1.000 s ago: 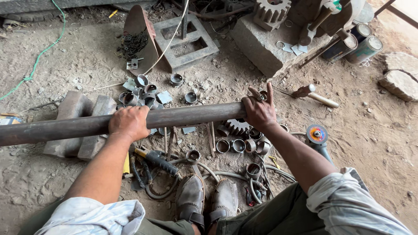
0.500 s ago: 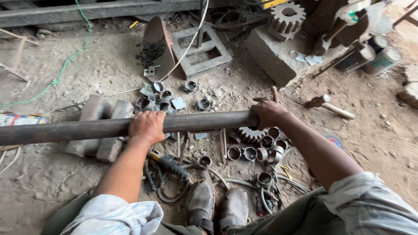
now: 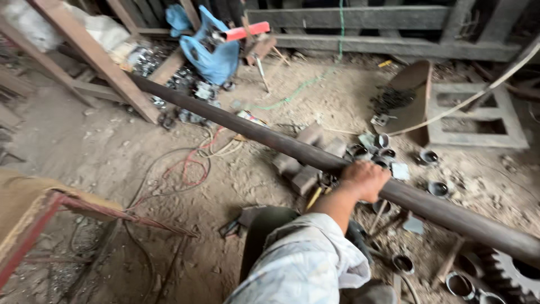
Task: The person sits on the ground and repeatedly places small metal rings onto a long metal rod, checking fit and alignment. The person handles the rings one at a time, sliding them along the rod and occasionally adjusting their position.
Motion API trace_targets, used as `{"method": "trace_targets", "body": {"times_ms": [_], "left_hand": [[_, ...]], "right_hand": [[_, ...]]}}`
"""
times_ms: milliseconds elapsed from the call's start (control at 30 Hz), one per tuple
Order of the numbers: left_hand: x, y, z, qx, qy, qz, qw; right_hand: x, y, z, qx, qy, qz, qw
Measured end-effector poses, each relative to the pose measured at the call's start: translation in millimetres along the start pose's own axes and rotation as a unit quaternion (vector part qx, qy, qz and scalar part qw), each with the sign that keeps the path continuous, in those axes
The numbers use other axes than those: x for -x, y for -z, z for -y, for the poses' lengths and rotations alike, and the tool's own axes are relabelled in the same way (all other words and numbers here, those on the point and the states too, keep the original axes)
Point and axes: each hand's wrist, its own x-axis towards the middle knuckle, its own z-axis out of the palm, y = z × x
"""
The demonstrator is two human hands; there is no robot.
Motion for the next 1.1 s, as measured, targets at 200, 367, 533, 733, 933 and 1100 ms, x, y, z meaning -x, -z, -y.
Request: {"method": "trace_targets", "body": {"times_ms": [200, 367, 533, 733, 933, 1100], "left_hand": [[13.0, -1.8, 4.1, 0.011, -0.013, -0.028, 0.999], [25.5, 17.7, 10.7, 0.037, -0.033, -0.045, 0.998], [-1.9, 16.9, -8.3, 0.009, -0.026, -0.007, 1.0], [-34.7, 15.7, -40.1, -0.054, 0.01, 0.039, 0.998], [-32.1, 16.3, -59.4, -0.058, 0.0, -0.003, 0.998], [-26.4, 12.2, -76.1, -0.054, -0.001, -0.037, 0.998]], "right_hand": [[-14.6, 10.0, 39.2, 0.0, -0.016, -0.004, 1.0], [32.0, -1.1, -45.9, 0.004, -0.017, -0.01, 1.0], [18.5, -39.5, -109.1, 0.087, 0.008, 0.004, 0.996], [5.1, -48.3, -153.5, -0.013, 0.069, -0.13, 0.989], [31.2, 9.5, -199.6, -0.182, 0.049, -0.267, 0.945], [108.3, 31.7, -240.2, -0.321, -0.013, -0.367, 0.873]]}}
